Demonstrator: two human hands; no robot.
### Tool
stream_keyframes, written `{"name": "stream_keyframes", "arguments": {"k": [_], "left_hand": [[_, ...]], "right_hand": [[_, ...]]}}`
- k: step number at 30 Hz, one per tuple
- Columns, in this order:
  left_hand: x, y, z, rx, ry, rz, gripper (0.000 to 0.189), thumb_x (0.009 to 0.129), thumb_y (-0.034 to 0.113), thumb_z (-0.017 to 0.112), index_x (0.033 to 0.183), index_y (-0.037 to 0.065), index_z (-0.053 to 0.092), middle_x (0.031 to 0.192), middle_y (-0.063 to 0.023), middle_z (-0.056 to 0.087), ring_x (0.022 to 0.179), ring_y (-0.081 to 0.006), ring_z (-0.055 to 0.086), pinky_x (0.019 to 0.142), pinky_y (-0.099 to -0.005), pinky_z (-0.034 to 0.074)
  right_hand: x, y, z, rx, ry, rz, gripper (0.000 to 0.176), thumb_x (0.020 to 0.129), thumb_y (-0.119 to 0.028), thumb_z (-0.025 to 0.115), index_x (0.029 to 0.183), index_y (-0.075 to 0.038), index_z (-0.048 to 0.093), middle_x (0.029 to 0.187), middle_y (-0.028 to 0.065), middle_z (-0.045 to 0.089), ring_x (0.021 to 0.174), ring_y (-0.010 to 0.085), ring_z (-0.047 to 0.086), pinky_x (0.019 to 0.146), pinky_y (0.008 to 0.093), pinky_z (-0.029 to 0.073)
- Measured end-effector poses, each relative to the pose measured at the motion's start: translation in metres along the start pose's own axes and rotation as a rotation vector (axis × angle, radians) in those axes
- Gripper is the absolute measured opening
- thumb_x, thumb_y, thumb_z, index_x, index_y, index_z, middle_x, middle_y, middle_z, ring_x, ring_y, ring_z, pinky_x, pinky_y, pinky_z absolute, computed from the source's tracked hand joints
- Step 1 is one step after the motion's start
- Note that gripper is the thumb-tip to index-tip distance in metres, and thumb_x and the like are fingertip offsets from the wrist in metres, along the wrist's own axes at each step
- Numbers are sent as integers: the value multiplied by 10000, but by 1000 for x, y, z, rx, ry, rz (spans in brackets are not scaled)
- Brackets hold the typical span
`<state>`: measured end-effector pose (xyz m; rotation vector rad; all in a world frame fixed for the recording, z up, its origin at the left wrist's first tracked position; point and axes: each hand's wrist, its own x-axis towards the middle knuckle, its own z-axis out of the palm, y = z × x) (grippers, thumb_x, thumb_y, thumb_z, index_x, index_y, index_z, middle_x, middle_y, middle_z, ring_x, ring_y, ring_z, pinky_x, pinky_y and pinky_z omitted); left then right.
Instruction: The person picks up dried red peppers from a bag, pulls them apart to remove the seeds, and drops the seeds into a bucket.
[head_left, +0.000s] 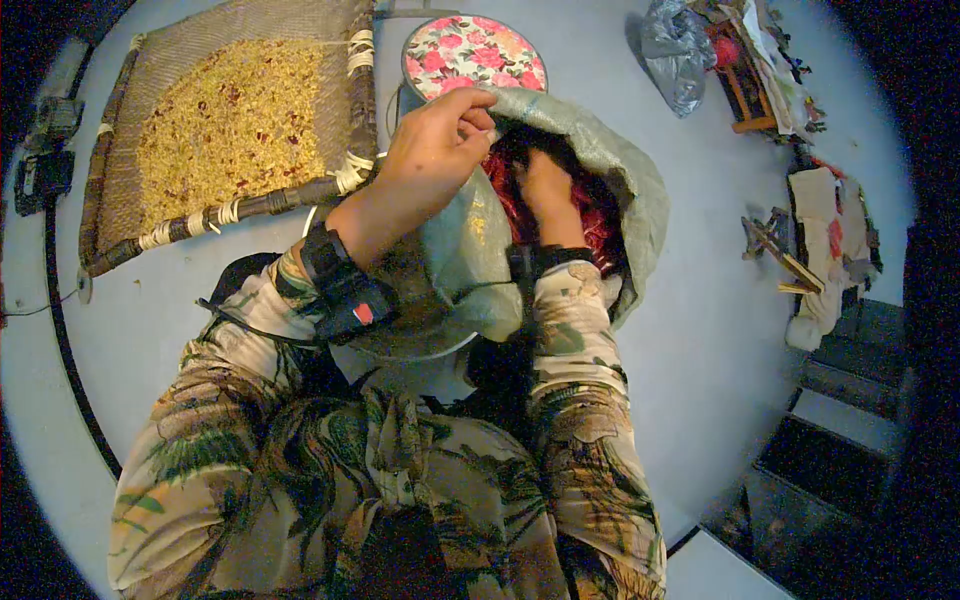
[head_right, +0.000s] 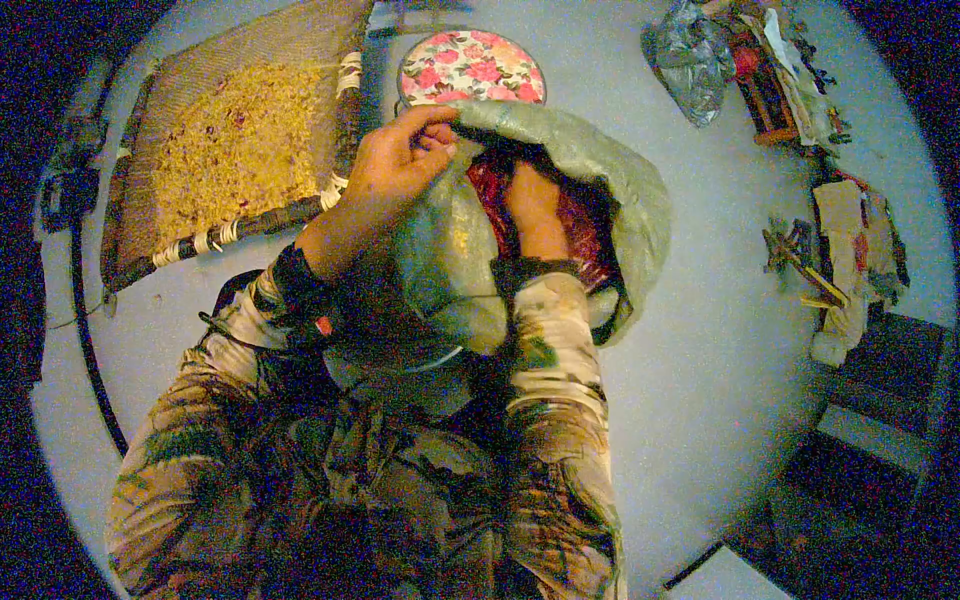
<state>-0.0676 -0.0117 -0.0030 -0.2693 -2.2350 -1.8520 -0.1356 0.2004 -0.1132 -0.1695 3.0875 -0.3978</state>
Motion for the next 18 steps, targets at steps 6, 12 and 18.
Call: {"name": "stream_keyframes", "arguments": {"k": [6,12,18], "left_hand": [[-1,0,-1,-11,31,-7,343,836,98,624,1159,-8,585,897,-130,662,797,-207,646,717,-326,525],[-5,1,1,81,-33,-28,376,854,59,622,1226,29,578,933,-52,642,794,-80,577,706,-227,496],[-4,5,2,66,-53,-39,349,854,111,632,1188,24,583,914,-91,657,791,-165,622,724,-291,516]], "right_hand": [[29,-16,41,130,-301,-48,471,847,-359,629,1243,-108,586,1303,219,548,1203,384,525,1003,459,423],[53,-32,42,151,-487,-54,517,831,-343,658,1284,-117,554,1341,204,519,1249,370,484,1036,448,395],[21,-27,22,99,-346,-89,572,815,-327,687,1325,-126,523,1379,190,490,1294,357,442,1068,436,368]]}}
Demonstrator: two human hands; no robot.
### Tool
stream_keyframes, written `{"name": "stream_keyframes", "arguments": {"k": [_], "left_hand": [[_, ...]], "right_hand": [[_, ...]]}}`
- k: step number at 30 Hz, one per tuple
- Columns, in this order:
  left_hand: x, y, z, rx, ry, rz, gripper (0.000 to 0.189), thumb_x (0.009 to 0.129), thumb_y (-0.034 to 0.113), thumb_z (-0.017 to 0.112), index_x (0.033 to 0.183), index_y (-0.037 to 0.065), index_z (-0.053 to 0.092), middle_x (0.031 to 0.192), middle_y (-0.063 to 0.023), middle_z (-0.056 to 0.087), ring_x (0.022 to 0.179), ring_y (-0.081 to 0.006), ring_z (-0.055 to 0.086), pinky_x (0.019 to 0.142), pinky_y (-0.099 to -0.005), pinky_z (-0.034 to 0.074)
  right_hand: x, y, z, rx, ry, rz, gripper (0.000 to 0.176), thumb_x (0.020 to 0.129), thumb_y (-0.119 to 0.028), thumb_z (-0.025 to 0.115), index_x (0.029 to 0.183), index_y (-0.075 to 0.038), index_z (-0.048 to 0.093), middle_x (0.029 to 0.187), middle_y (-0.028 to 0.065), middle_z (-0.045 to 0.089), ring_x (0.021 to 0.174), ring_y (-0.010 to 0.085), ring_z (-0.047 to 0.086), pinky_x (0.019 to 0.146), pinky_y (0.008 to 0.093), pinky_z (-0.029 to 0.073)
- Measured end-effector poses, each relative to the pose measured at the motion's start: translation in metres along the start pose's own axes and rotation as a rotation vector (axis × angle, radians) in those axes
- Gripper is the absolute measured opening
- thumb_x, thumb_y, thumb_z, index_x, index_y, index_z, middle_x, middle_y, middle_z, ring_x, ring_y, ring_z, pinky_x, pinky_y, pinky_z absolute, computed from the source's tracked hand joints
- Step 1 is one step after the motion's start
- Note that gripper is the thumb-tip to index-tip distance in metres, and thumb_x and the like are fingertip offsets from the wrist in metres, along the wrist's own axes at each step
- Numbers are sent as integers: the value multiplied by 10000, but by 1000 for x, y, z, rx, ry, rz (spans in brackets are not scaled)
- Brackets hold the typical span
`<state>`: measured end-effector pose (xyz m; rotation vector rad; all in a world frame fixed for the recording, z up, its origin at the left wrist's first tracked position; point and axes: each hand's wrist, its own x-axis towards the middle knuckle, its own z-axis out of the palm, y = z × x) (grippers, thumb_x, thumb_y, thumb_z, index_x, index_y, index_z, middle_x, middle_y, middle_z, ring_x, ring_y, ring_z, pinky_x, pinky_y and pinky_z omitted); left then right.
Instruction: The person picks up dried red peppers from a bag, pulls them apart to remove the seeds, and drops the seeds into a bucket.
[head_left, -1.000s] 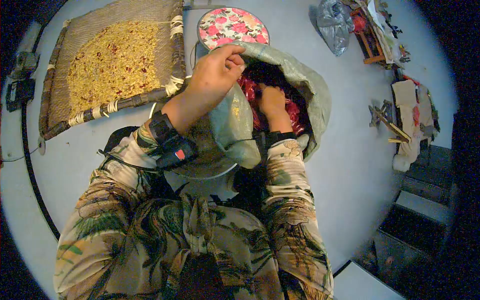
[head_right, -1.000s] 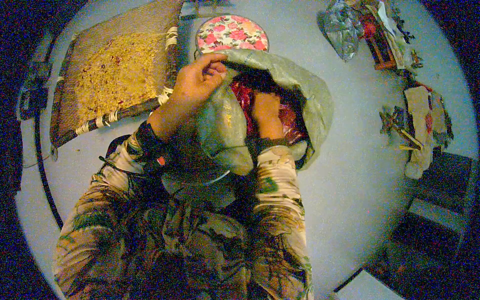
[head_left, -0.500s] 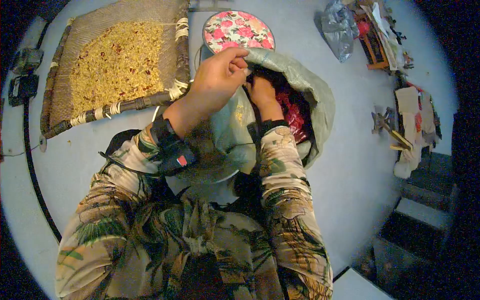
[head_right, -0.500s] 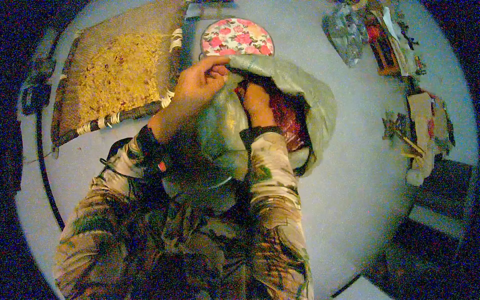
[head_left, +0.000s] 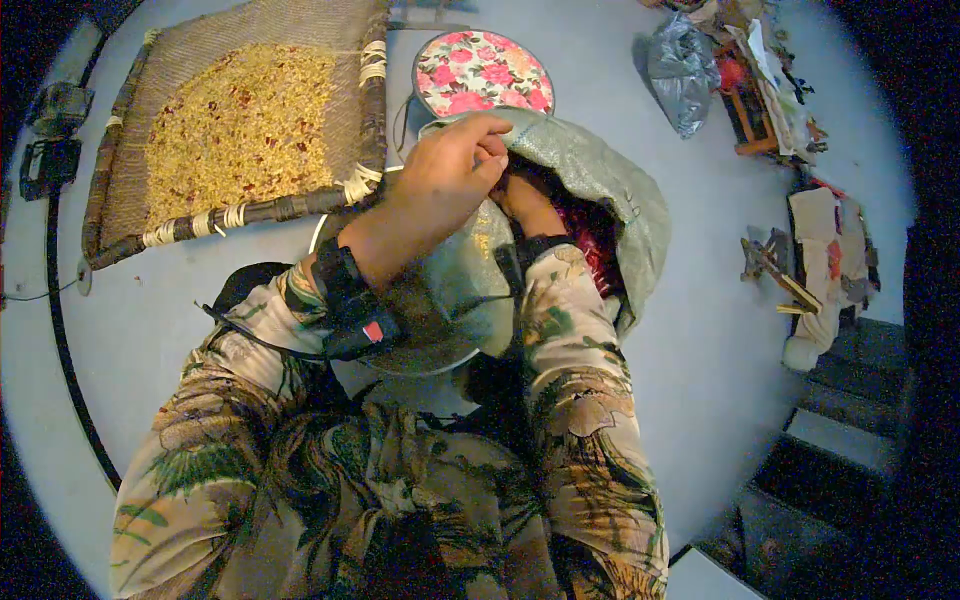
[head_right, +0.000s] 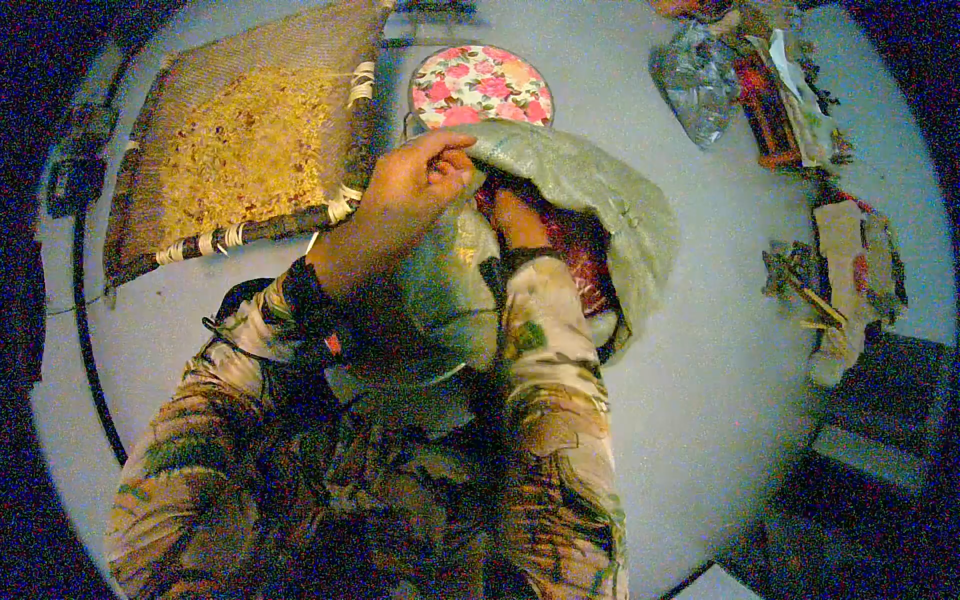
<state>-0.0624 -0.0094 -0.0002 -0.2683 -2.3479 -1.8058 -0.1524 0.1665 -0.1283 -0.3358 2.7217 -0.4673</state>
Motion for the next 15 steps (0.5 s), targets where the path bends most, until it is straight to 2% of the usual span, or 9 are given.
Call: {"name": "stream_keyframes", "arguments": {"k": [1,5,7,10,12,13,15], "left_hand": [[1,-2,-1,-8,-6,8,366,861,109,644,1211,25,579,925,-62,648,787,-108,601,718,-249,509],[2,-2,-1,-18,-9,27,359,864,136,661,1197,25,589,919,-68,652,791,-123,610,720,-267,514],[2,-4,1,-18,-6,32,354,863,145,667,1188,25,595,912,-68,653,791,-128,612,720,-277,516],[3,-5,2,26,-25,6,339,864,160,666,1172,30,606,896,-71,654,792,-145,619,727,-291,518],[3,-5,0,68,-72,14,340,860,162,665,1166,27,608,903,-84,664,801,-166,634,738,-304,522],[2,-4,0,89,-98,15,340,857,163,665,1163,25,609,907,-91,669,806,-177,641,743,-310,524],[-1,-9,5,135,-107,36,336,852,155,660,1158,25,611,929,-108,678,821,-194,653,757,-323,529]], "right_hand": [[-10,4,-4,-19,37,9,582,812,-324,692,1331,-127,517,1386,187,485,1302,355,435,1073,434,363],[-48,26,-33,-158,162,-6,659,773,-303,740,1354,-121,489,1412,179,464,1326,361,406,1088,438,349],[-62,34,-46,-165,363,21,536,723,-310,774,1171,-83,585,1092,166,604,1034,346,567,896,414,450],[-89,35,-66,-109,459,60,398,705,-257,789,1011,-55,635,848,149,672,805,334,654,736,415,500],[-110,31,-74,-104,529,-29,350,736,-218,767,1013,-58,625,840,144,664,795,317,647,736,407,496],[-119,25,-78,-63,548,-28,334,739,-123,749,1042,-80,617,878,132,662,808,309,641,739,400,495],[-137,12,-86,-16,527,-31,380,714,-82,753,1066,-94,613,919,126,661,835,305,640,741,390,495]]}}
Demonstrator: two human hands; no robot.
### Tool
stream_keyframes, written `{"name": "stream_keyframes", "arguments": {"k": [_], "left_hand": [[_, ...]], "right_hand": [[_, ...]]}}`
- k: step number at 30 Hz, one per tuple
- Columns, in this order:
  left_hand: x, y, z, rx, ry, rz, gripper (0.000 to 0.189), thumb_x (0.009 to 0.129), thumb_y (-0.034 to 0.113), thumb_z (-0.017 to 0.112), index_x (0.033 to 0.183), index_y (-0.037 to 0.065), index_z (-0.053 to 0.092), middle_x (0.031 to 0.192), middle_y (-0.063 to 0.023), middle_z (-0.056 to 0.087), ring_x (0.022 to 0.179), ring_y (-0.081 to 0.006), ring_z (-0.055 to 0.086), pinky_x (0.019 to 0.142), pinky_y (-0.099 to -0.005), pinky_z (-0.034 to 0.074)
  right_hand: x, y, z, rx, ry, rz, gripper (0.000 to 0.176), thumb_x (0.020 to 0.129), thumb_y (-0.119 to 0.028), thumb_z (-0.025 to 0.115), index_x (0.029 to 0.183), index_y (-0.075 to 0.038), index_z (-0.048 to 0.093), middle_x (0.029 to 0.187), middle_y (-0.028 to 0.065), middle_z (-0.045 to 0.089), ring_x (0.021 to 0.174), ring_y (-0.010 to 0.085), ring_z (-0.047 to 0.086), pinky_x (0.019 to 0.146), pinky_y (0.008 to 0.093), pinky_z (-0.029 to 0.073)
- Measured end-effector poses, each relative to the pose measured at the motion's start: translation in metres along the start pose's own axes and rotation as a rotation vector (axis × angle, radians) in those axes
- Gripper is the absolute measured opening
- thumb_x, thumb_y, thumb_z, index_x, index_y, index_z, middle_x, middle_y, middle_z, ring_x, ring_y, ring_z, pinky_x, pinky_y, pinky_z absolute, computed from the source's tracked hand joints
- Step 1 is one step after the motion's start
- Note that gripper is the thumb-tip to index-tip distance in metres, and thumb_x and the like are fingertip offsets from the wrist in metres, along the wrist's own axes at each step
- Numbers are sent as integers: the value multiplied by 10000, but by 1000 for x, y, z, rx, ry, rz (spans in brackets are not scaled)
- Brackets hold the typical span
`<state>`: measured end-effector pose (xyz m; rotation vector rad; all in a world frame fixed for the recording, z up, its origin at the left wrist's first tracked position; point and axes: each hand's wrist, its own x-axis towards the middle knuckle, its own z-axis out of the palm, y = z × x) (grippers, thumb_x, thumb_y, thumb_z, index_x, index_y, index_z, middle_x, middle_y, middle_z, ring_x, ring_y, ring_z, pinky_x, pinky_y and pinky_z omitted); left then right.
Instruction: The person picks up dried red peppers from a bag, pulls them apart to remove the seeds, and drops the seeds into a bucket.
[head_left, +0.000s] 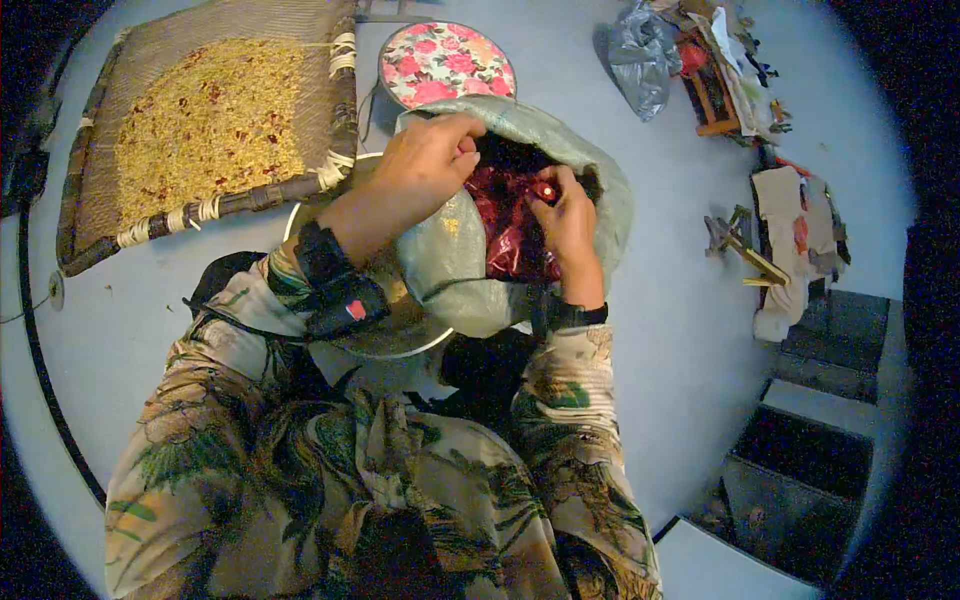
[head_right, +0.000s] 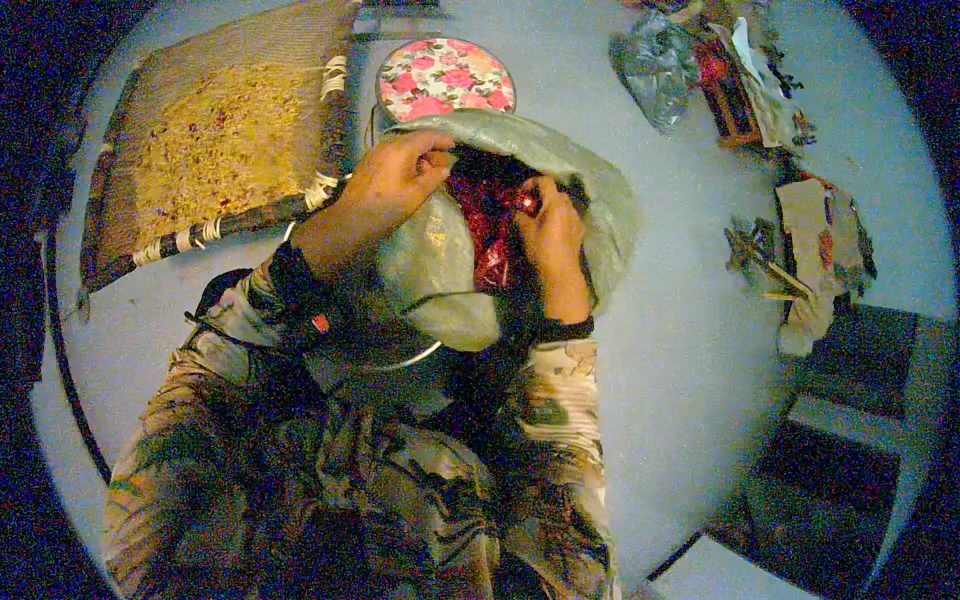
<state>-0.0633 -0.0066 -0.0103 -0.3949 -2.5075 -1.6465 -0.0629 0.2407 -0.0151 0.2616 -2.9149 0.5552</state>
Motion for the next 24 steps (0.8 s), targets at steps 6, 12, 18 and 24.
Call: {"name": "stream_keyframes", "arguments": {"k": [6,12,18,24], "left_hand": [[-9,5,13,-15,-120,5,321,833,141,635,1133,30,612,943,-140,677,856,-283,659,766,-387,523],[-13,2,20,-16,-175,-10,322,827,147,632,1125,26,607,956,-148,670,870,-325,653,765,-417,518],[-13,5,21,24,-180,-6,345,833,150,634,1144,6,588,979,-166,667,872,-323,656,764,-415,522],[-9,-2,28,-62,-119,-32,396,830,116,664,1207,32,578,969,-126,684,821,-192,661,763,-321,535]], "right_hand": [[-23,-24,-11,102,90,-69,463,693,-6,703,1115,-160,591,888,157,614,854,372,596,737,450,483],[-25,-31,-14,164,63,-59,526,675,20,707,1153,-163,587,979,177,620,939,389,589,797,443,491],[-17,-8,-1,661,-7,73,542,666,44,743,1160,-90,565,1022,99,658,927,236,642,824,335,511],[-14,-16,-27,943,-78,196,469,722,-14,767,1142,-46,563,1036,82,662,917,184,637,840,315,516]]}}
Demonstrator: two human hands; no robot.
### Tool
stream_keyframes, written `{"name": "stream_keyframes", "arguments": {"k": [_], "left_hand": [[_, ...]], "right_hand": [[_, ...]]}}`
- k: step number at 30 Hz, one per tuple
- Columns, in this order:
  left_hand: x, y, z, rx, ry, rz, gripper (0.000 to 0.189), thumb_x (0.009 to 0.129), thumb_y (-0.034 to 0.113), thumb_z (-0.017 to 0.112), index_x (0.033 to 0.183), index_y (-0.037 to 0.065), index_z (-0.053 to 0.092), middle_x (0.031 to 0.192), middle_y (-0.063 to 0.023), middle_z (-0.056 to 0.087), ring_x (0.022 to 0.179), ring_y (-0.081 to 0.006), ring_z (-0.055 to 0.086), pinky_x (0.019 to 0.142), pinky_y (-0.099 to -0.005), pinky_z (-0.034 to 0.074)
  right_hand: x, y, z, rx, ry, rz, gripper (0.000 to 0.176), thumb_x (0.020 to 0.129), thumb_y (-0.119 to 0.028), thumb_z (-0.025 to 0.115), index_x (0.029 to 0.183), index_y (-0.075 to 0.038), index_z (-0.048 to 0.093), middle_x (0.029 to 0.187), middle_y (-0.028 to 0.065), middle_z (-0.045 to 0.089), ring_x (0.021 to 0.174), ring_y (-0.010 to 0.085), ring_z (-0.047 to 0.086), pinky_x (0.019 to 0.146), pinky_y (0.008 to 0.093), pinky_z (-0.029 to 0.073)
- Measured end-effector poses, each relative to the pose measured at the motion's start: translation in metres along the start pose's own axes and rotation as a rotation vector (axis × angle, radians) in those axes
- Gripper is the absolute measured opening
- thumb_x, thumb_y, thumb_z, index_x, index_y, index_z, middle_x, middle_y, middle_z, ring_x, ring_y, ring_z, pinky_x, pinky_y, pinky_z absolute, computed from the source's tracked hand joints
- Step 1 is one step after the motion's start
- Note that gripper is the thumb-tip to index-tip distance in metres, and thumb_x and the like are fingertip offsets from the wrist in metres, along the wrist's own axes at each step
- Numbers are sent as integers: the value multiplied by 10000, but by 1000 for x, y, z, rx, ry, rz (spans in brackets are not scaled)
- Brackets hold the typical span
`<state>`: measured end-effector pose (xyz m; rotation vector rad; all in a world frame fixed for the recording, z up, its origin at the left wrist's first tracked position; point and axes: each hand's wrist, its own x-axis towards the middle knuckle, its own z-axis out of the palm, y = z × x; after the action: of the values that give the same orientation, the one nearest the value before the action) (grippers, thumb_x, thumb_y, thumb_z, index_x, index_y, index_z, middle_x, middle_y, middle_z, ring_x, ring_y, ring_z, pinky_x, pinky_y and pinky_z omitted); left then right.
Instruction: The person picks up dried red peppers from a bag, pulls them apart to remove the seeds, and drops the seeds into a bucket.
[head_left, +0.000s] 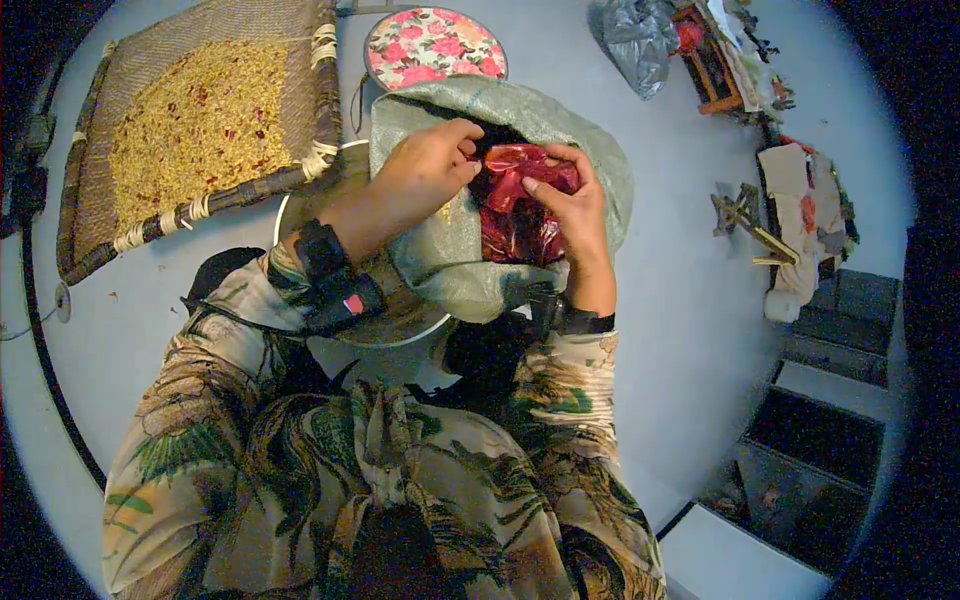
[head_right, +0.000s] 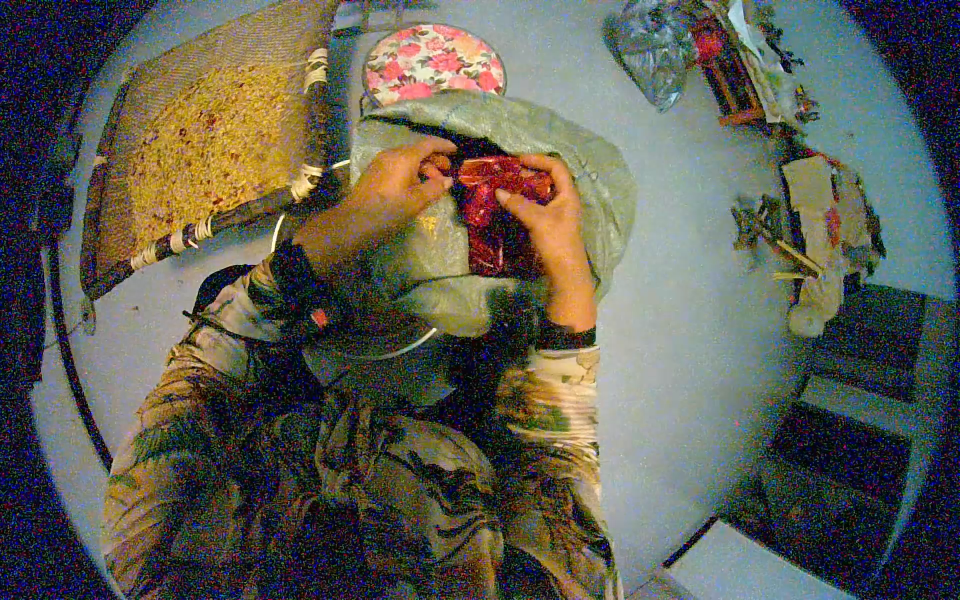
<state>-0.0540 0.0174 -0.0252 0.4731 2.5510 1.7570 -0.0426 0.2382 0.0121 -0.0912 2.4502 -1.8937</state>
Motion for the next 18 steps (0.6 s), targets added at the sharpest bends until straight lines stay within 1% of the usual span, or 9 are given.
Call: {"name": "stream_keyframes", "arguments": {"k": [3,6,12,15,18], "left_hand": [[-1,-1,-1,-43,-13,1,389,842,120,662,1210,26,575,990,-123,687,837,-182,657,767,-310,533],[0,-2,1,-55,-26,-9,376,850,108,656,1206,17,575,997,-119,687,854,-182,654,778,-311,534],[0,-11,4,-78,-32,4,387,843,78,656,1213,7,566,993,-106,688,859,-170,652,799,-306,535],[-1,-12,5,-81,-37,18,393,842,74,653,1218,5,560,984,-100,687,857,-167,652,800,-298,534],[-3,-4,2,-67,-26,36,379,849,68,640,1215,8,562,969,-93,684,848,-153,645,783,-278,528]], "right_hand": [[1,1,-3,157,56,135,447,740,-43,765,1139,-40,564,1025,84,665,912,188,638,843,317,517],[0,0,-3,370,47,174,411,765,-79,751,1130,-34,569,1008,84,668,904,193,642,827,321,523],[3,10,-11,459,-15,270,301,844,-176,692,1104,-57,597,992,57,677,864,172,656,757,311,543],[3,13,-10,519,-30,291,272,864,-182,673,1104,-70,612,988,37,685,837,154,662,732,305,550],[2,13,-7,525,-2,359,259,870,-185,668,1099,-72,625,998,32,690,821,145,666,727,306,553]]}}
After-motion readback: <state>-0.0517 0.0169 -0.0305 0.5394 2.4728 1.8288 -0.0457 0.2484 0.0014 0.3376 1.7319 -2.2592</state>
